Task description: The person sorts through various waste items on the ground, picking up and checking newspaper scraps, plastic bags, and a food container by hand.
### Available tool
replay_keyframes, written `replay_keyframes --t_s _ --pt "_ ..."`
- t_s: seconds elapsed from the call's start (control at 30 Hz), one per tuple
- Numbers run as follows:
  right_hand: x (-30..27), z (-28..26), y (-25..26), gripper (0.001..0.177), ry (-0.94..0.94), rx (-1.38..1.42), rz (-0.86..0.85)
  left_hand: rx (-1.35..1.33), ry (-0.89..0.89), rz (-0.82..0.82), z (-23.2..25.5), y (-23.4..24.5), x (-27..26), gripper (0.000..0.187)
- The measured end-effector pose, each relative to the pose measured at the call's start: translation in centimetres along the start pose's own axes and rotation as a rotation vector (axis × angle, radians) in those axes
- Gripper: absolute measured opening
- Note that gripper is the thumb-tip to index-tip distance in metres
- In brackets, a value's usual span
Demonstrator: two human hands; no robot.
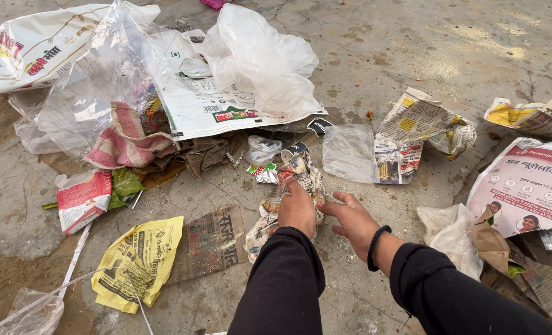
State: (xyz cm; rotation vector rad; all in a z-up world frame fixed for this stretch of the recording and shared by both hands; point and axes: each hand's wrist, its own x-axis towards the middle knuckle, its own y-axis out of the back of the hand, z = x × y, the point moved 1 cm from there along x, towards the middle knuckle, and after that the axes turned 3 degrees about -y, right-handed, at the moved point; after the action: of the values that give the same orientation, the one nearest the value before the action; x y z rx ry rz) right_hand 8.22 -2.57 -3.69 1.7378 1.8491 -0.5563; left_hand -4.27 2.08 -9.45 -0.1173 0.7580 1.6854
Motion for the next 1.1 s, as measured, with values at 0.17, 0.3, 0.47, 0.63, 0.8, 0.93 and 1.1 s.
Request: replay_keyframes --t_s 0.17,0.3,0.47,0.63,0.8,0.93,1.1 --pt "-2.1 -2.4 0.3 0.089 -0.032 -0.094 -0.076 -0.008 -0.003 -0.025 2.3 1.7 -2.4 0.084" --pt "-3.5 -4.6 1.9 0.085 -0.004 -0.176 -0.089 -0.408 0.236 -0.104 4.0 1.8 -3.6 0.092" --pt "-4.1 -5.3 3.5 0.081 -0.007 -0.102 0.038 -0.556 0.236 -0.022 6.1 1.0 -3.7 0.096" --pt "-2.8 -4.3 4.7 0.084 0.203 -0.363 0.292 -0.681 0.190 -0.020 7.4 -0.4 -5.2 0.093" --pt "-2.4 -3.1 6.8 0.086 0.279 -0.427 0.350 -0.668 0.173 0.056 8.3 -1.8 -7.6 0.095" --pt "-2.4 -3.3 8.4 0.086 0.219 -0.066 0.182 -0.701 0.266 0.009 9.7 -2.8 -9.8 0.094" --pt "-4.0 -5.1 8.4 0.078 0.235 -0.084 0.231 -0.537 0.258 -0.056 10.1 -4.1 -11.2 0.091"
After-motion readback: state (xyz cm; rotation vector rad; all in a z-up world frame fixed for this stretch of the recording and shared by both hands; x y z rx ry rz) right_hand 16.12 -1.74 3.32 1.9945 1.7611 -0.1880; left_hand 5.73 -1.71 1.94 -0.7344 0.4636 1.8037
